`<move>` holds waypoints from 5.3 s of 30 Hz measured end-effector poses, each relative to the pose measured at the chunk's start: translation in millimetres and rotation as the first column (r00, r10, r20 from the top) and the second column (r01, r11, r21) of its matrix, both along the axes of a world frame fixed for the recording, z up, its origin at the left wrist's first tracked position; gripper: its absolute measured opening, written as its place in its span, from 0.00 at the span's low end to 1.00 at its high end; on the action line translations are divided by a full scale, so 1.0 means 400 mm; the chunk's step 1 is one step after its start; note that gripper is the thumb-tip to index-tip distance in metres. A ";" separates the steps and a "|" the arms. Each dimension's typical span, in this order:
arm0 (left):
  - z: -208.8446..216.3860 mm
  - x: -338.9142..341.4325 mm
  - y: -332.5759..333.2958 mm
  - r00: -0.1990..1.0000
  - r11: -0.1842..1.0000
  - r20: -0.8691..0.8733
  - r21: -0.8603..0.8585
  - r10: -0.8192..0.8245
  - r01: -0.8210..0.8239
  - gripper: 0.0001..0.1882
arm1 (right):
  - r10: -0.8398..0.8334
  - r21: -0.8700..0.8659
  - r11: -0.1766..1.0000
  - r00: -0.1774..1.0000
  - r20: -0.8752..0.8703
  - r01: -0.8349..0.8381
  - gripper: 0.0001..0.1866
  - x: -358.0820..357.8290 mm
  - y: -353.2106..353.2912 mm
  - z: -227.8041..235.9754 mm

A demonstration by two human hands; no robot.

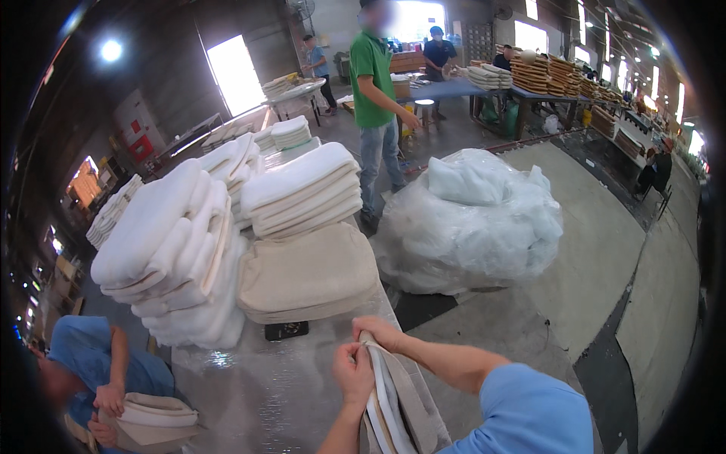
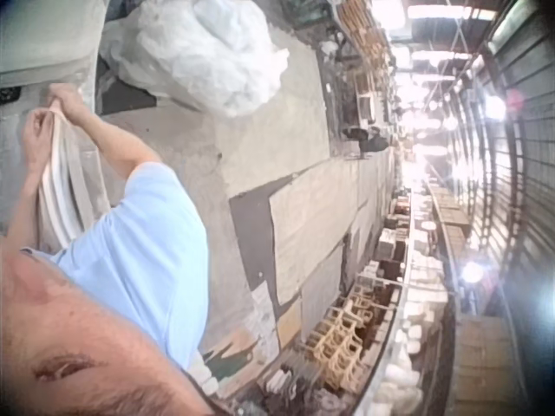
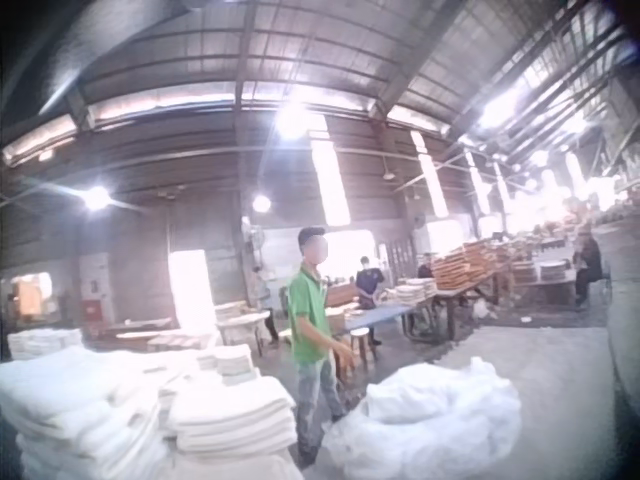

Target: The person folds beige cushion covers on a table, aligns edges, and stacks them. Another worker across the table performs similar folding. The person occasionally picks up and places folded covers into a pile.

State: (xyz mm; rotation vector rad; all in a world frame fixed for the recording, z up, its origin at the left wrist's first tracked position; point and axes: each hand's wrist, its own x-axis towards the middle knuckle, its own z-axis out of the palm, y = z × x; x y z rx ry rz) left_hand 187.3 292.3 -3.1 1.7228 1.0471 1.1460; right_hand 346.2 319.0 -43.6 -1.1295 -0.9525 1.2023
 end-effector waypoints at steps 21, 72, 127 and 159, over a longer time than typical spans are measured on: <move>-0.020 0.018 -0.006 1.000 0.999 0.015 -0.040 -0.018 0.018 0.06 | -0.029 0.151 0.989 0.986 0.165 0.004 0.21 0.003 -0.060 -0.035; 0.038 0.070 0.160 0.883 0.901 -0.185 -0.065 -0.432 0.428 0.08 | -0.067 -0.099 0.978 0.723 0.687 0.184 0.17 0.066 -0.217 0.204; -0.015 0.012 0.080 0.984 0.984 0.047 0.060 -0.170 0.167 0.06 | -0.065 -0.002 0.998 0.974 -0.219 0.067 0.22 -0.008 -0.058 0.019; -0.031 -0.031 0.056 0.959 0.969 0.161 0.123 -0.232 0.213 0.06 | 0.058 0.003 0.998 0.939 -0.340 -0.061 0.18 -0.014 -0.079 0.040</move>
